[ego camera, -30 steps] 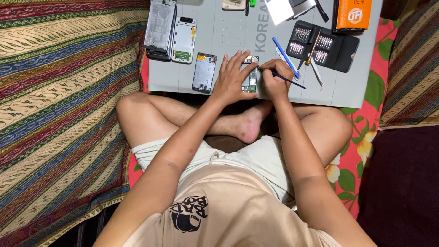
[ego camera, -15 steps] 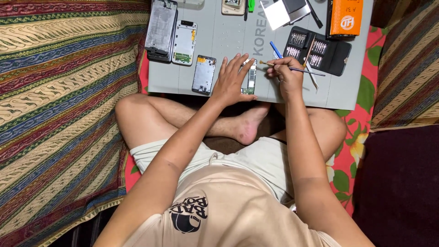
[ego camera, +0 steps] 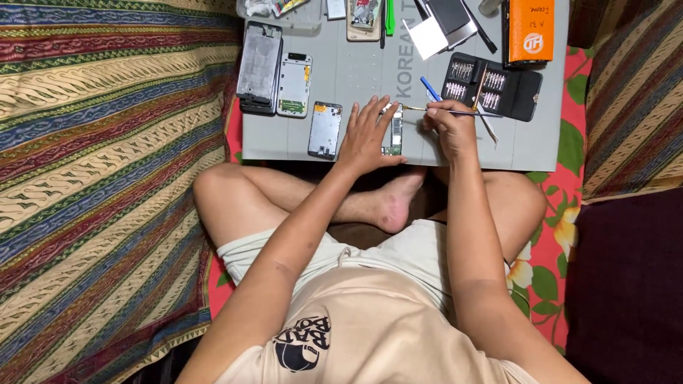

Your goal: Repairing a disassembled smartphone by inspecting and manipulating internal components on the motherboard using a small probe tool.

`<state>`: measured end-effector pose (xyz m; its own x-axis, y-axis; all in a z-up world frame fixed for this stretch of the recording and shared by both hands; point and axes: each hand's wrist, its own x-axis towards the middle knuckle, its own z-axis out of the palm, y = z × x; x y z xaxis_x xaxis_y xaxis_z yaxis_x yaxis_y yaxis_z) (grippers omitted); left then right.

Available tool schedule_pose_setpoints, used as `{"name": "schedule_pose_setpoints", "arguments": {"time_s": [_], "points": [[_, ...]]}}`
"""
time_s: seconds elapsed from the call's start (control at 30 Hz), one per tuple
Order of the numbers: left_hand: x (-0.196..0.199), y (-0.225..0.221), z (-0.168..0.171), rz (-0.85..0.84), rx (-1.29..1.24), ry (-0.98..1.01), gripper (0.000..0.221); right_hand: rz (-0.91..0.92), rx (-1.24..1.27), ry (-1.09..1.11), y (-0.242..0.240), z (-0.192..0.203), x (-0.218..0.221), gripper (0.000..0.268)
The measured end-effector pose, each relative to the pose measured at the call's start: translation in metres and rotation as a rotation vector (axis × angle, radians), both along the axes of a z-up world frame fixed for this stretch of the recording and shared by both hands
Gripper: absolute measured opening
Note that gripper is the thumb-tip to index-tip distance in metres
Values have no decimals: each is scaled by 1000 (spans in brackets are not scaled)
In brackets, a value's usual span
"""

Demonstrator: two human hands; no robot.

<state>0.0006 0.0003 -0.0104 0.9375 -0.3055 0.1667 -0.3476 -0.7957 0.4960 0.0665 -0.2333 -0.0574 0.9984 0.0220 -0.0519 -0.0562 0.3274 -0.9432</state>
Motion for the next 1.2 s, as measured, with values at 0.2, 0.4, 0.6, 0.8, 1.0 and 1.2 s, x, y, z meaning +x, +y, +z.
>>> {"name": "schedule_pose_setpoints", "arguments": {"time_s": [0.2,0.4,0.6,0.8,1.0,1.2], "points": [[0,1,-2,-9,16,4,119,16,68,72,2,17,-5,24],[4,2,-12,8,56,-79,121,-6,32,62,5,10,0,22],[-2,4,3,-14,13,-4,115,-15,-203,-4,10,13,-7,16],[-3,5,3,-26,20,-25,114,-44,-447,-48,16,10,-7,20],[-3,6,15,-23,50,36,109,-61,-447,-33,21,15,-7,18],[-4,3,8,-13,54,5,111,-77,-442,-23,23,17,-7,16]]}}
